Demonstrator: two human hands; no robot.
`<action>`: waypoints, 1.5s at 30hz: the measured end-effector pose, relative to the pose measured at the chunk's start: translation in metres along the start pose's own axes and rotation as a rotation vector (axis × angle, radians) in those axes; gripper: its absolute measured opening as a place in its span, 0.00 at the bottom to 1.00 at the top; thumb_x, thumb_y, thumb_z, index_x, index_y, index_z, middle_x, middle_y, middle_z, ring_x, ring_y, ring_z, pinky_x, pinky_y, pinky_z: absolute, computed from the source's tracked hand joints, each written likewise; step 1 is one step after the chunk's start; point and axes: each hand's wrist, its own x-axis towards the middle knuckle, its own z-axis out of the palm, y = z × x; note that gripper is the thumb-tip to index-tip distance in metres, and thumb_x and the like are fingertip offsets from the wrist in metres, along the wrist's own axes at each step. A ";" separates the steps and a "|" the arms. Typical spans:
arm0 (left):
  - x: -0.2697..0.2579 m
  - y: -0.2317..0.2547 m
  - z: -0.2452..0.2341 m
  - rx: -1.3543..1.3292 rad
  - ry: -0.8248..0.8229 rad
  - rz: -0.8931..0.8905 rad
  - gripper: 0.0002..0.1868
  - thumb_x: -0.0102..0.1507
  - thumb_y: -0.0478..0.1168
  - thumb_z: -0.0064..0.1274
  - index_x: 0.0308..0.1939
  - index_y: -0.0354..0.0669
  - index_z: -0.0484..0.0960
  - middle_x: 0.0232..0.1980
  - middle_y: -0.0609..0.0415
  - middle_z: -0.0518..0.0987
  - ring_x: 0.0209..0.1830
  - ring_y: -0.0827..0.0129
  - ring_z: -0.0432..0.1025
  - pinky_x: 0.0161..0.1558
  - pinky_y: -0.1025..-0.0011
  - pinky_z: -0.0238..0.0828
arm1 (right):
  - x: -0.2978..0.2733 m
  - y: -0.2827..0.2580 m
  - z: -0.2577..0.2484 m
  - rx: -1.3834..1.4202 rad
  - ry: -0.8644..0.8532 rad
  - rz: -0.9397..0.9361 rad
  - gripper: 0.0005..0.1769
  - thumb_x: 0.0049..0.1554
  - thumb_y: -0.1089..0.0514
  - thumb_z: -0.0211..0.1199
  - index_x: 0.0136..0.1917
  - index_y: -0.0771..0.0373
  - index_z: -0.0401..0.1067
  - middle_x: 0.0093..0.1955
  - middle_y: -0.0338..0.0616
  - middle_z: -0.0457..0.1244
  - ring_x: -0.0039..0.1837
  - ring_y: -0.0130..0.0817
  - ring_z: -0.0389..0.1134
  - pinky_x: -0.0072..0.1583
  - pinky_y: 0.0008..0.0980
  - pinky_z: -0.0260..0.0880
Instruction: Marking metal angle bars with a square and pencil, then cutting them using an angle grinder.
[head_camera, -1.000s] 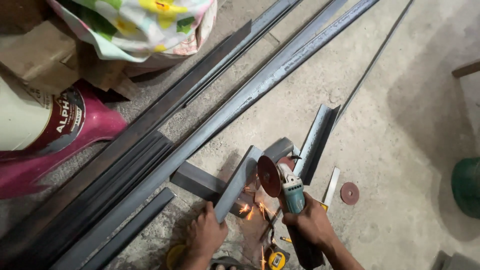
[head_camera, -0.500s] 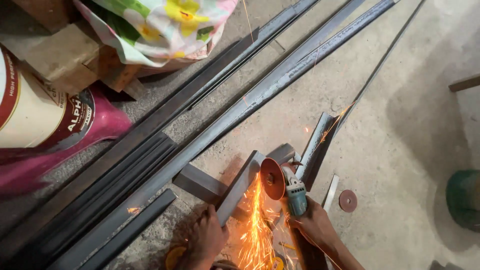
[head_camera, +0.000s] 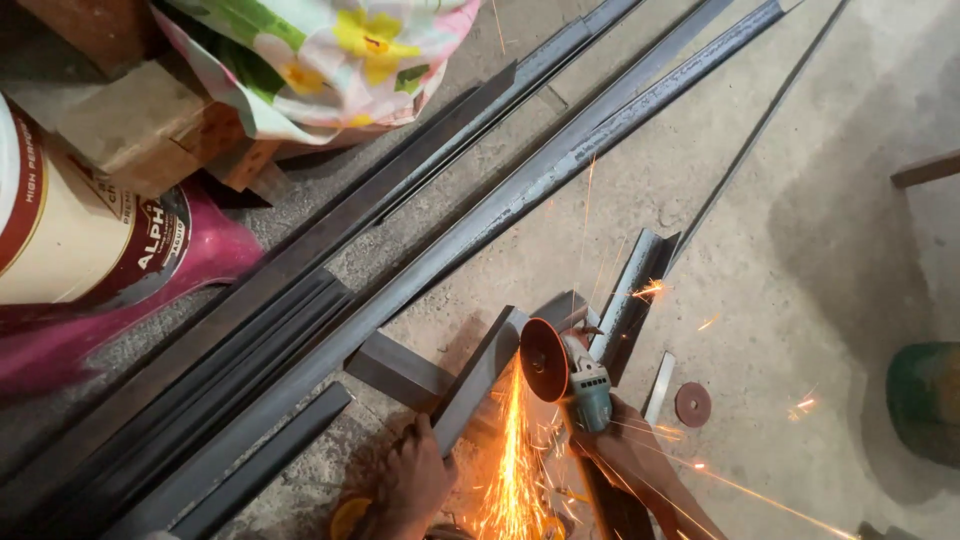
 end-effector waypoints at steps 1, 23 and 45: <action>0.003 -0.002 0.007 0.002 0.001 0.001 0.30 0.61 0.53 0.59 0.61 0.48 0.64 0.49 0.51 0.80 0.43 0.53 0.81 0.36 0.56 0.80 | -0.006 -0.010 -0.001 0.002 0.001 0.000 0.10 0.48 0.63 0.67 0.44 0.61 0.70 0.30 0.46 0.63 0.36 0.33 0.54 0.43 0.33 0.56; 0.004 0.003 0.007 -0.083 0.058 -0.097 0.35 0.53 0.49 0.53 0.64 0.54 0.65 0.53 0.47 0.81 0.50 0.37 0.77 0.50 0.39 0.71 | -0.018 -0.026 -0.019 -0.166 0.091 0.088 0.34 0.37 0.58 0.69 0.60 0.57 0.73 0.49 0.49 0.72 0.47 0.42 0.71 0.49 0.38 0.70; -0.009 0.015 -0.021 -0.061 -0.059 -0.120 0.36 0.61 0.50 0.54 0.71 0.51 0.62 0.54 0.47 0.82 0.53 0.43 0.78 0.55 0.43 0.74 | -0.036 -0.035 -0.022 -0.163 0.069 0.190 0.34 0.40 0.61 0.68 0.62 0.57 0.72 0.51 0.53 0.71 0.48 0.45 0.70 0.50 0.39 0.70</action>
